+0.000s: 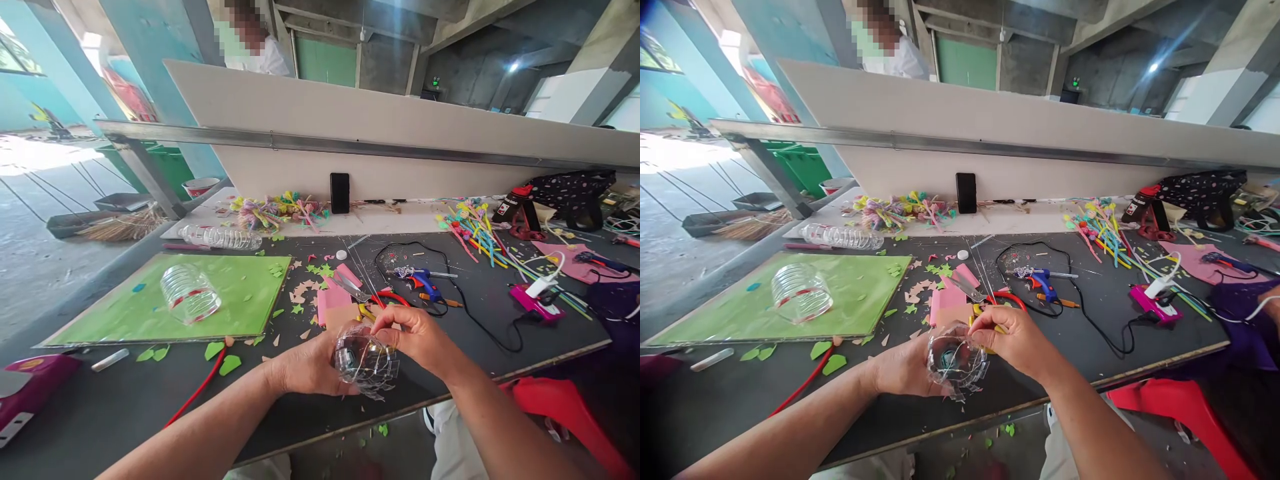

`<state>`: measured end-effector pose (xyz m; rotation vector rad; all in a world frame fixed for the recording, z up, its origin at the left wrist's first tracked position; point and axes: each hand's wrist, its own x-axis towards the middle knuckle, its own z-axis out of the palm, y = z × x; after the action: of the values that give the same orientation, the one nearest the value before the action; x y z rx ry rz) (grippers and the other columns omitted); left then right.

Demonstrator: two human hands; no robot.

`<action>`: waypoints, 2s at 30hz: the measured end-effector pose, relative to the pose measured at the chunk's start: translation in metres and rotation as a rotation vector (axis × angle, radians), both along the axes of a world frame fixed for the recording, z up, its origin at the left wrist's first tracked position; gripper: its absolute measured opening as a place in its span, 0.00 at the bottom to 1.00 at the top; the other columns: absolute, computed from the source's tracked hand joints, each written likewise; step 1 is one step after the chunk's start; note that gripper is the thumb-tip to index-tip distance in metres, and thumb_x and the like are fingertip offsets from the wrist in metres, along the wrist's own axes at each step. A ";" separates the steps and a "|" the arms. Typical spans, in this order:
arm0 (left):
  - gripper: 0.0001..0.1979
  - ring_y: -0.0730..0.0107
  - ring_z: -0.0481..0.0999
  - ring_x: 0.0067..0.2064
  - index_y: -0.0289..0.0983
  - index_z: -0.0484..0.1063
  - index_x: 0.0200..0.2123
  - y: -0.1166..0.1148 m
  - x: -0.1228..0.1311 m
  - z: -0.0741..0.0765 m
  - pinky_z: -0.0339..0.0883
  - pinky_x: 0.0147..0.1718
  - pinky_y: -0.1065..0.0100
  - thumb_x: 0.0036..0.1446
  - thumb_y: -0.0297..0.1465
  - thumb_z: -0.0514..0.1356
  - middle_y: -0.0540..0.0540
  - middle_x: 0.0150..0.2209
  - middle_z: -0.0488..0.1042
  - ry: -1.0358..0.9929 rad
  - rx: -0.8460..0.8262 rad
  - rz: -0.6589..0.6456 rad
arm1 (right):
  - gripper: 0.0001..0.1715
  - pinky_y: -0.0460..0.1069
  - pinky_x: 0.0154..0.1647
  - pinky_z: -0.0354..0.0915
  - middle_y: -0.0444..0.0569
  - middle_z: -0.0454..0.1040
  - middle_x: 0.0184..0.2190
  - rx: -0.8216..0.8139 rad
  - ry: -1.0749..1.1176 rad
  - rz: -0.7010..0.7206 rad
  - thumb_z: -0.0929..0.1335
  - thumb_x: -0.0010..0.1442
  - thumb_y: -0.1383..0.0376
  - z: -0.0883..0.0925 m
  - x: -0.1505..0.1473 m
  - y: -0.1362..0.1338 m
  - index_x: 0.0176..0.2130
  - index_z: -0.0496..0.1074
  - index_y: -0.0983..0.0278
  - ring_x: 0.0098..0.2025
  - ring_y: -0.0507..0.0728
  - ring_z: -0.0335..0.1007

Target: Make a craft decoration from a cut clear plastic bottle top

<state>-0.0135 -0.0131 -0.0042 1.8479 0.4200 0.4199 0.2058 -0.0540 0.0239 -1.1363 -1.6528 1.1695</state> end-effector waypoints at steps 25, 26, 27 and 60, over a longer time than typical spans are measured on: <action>0.30 0.69 0.70 0.38 0.37 0.65 0.45 0.000 0.002 0.000 0.68 0.41 0.66 0.43 0.44 0.72 0.48 0.38 0.70 -0.113 -0.248 -0.126 | 0.08 0.47 0.37 0.65 0.44 0.74 0.31 -0.147 0.078 0.085 0.73 0.57 0.60 -0.011 0.004 0.005 0.33 0.76 0.63 0.34 0.53 0.69; 0.32 0.68 0.70 0.38 0.37 0.65 0.44 0.000 0.003 0.001 0.68 0.42 0.65 0.42 0.45 0.73 0.48 0.37 0.70 -0.132 -0.266 -0.141 | 0.08 0.47 0.37 0.65 0.44 0.74 0.31 -0.142 0.072 0.085 0.73 0.57 0.60 -0.012 0.004 0.005 0.33 0.75 0.63 0.34 0.53 0.69; 0.33 0.68 0.70 0.38 0.36 0.66 0.44 0.000 0.004 0.002 0.68 0.42 0.65 0.40 0.47 0.73 0.47 0.37 0.70 -0.146 -0.282 -0.157 | 0.07 0.47 0.37 0.65 0.44 0.74 0.31 -0.133 0.063 0.079 0.73 0.57 0.61 -0.013 0.005 0.005 0.33 0.75 0.63 0.34 0.53 0.69; 0.32 0.62 0.74 0.44 0.36 0.64 0.54 0.000 0.000 0.000 0.69 0.46 0.63 0.49 0.43 0.68 0.43 0.46 0.74 0.081 0.172 0.173 | 0.14 0.52 0.43 0.64 0.45 0.71 0.35 0.468 -0.444 -0.014 0.68 0.54 0.71 0.000 0.002 -0.010 0.41 0.66 0.58 0.38 0.57 0.68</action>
<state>-0.0134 -0.0127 -0.0040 2.0081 0.6181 0.5131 0.2077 -0.0640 0.0235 -1.1428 -2.1045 0.4870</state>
